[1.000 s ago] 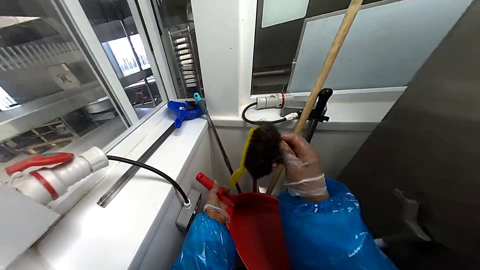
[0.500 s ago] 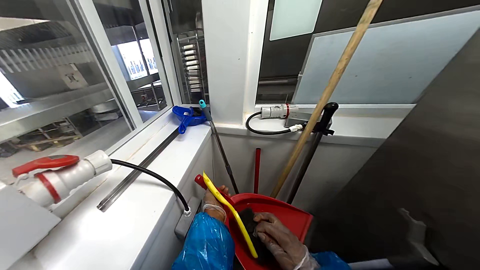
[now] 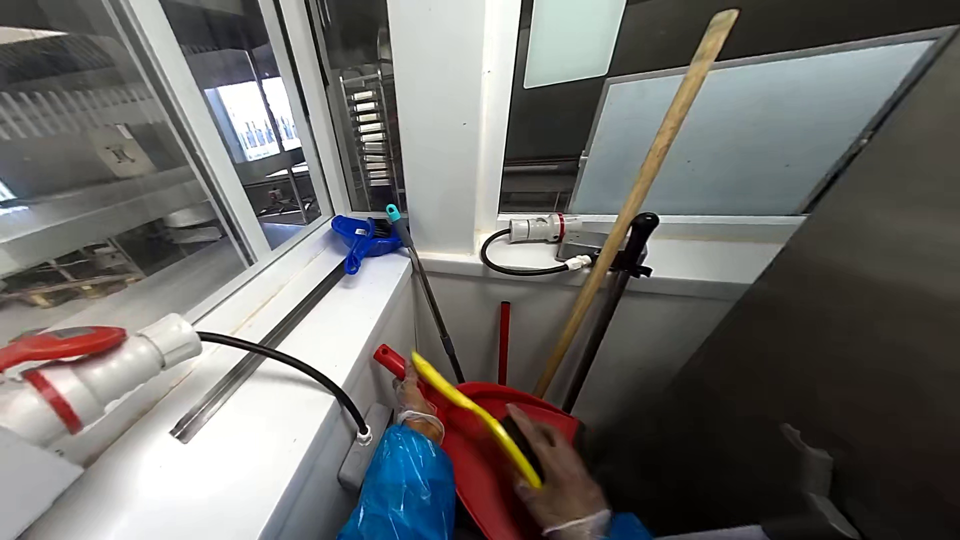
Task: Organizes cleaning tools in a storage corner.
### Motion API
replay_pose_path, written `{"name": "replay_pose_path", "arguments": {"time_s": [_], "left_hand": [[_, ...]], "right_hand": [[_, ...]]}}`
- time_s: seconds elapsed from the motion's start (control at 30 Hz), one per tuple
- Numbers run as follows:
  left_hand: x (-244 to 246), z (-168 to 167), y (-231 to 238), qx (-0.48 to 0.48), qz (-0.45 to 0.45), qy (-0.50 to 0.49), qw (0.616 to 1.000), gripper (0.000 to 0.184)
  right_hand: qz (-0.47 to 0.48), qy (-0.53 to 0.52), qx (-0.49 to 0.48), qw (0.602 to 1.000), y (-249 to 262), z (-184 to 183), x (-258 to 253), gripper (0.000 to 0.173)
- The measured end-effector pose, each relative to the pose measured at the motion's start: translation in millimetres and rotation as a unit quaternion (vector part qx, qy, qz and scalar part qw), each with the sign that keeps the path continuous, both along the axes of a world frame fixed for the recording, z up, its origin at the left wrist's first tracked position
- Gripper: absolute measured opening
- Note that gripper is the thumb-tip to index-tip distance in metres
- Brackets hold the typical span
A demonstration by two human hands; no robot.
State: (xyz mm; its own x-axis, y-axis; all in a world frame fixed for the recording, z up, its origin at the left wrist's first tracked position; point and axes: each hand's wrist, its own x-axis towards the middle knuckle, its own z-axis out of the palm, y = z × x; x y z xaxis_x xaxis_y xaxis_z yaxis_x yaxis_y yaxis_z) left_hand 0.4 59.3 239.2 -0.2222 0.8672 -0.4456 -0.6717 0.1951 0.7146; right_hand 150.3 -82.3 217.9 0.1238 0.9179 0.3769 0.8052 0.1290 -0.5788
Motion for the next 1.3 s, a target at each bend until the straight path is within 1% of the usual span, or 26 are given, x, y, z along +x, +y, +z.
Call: {"name": "replay_pose_path", "arguments": {"time_s": [0.07,0.1,0.13,0.17,0.23,0.33,0.4,0.5,0.57,0.63,0.7,0.77,0.8,0.9,0.93,1.0,1.07,1.13,1.17,1.2,1.23,1.27,1.3], "left_hand": [[-5,5,6,-0.002,0.007,0.009,1.000,0.044],[-6,8,7,-0.005,0.009,-0.002,1.000,0.044],[-6,10,8,-0.008,0.008,-0.016,1.000,0.044],[-3,13,11,-0.020,0.011,-0.014,1.000,0.041],[0,18,13,-0.020,0.007,-0.033,0.999,0.040],[4,25,12,-0.015,-0.032,-0.007,0.999,0.041],[11,26,9,-0.020,-0.064,0.000,0.998,0.042],[31,25,-6,-0.033,-0.103,-0.011,0.994,0.042],[44,25,-16,-0.027,-0.131,-0.017,0.991,0.041],[47,25,-19,-0.013,-0.136,-0.028,0.990,0.037],[38,31,-10,0.007,-0.110,-0.028,0.994,0.036],[27,36,-2,0.027,-0.080,-0.019,0.996,0.034],[23,40,0,0.032,-0.071,-0.021,0.997,0.033],[12,58,-1,0.050,-0.042,-0.034,0.997,0.031],[8,68,-1,0.066,-0.030,-0.032,0.997,0.031],[-1,92,-1,0.101,-0.005,-0.025,0.995,0.032],[-11,114,1,0.128,0.021,-0.030,0.991,0.031],[-22,132,5,0.153,0.052,-0.037,0.986,0.032],[-29,140,7,0.170,0.067,-0.029,0.983,0.035],[-36,148,10,0.187,0.082,-0.021,0.979,0.040],[-42,158,13,0.201,0.101,-0.020,0.974,0.045],[-47,170,20,0.212,0.130,-0.031,0.968,0.043],[-51,181,28,0.222,0.154,-0.051,0.962,0.040]], "right_hand": [[-0.023,-0.094,0.120,0.988,-3,3,22,0.083],[-0.025,-0.133,0.156,0.978,-5,3,28,0.084],[-0.024,-0.164,0.171,0.971,-9,3,30,0.083],[-0.020,-0.177,0.164,0.970,-17,1,30,0.084],[-0.021,-0.172,0.127,0.977,-31,-3,30,0.082],[-0.029,-0.182,0.136,0.973,-38,-14,38,0.075],[-0.037,-0.193,0.161,0.967,-32,-11,37,0.073],[-0.066,-0.233,0.223,0.944,-10,-6,24,0.066],[-0.072,-0.238,0.222,0.943,7,-3,11,0.068],[-0.054,-0.209,0.170,0.962,12,2,-4,0.083],[-0.005,-0.159,0.117,0.980,9,7,-13,0.093],[0.044,-0.130,0.064,0.988,2,13,-14,0.096],[0.065,-0.119,0.063,0.989,2,15,-13,0.092],[0.118,-0.098,0.127,0.980,9,25,-10,0.063],[0.138,-0.078,0.141,0.977,12,33,-8,0.058],[0.161,-0.029,0.180,0.970,14,56,-4,0.056],[0.149,0.003,0.226,0.963,10,78,9,0.056],[0.076,0.038,0.274,0.958,5,91,27,0.055],[0.031,0.067,0.270,0.960,3,95,33,0.061],[-0.008,0.105,0.234,0.966,1,97,35,0.073],[-0.017,0.167,0.175,0.970,2,98,33,0.084],[-0.002,0.244,0.098,0.965,6,100,25,0.087],[0.029,0.328,0.025,0.944,15,101,12,0.079]]}}
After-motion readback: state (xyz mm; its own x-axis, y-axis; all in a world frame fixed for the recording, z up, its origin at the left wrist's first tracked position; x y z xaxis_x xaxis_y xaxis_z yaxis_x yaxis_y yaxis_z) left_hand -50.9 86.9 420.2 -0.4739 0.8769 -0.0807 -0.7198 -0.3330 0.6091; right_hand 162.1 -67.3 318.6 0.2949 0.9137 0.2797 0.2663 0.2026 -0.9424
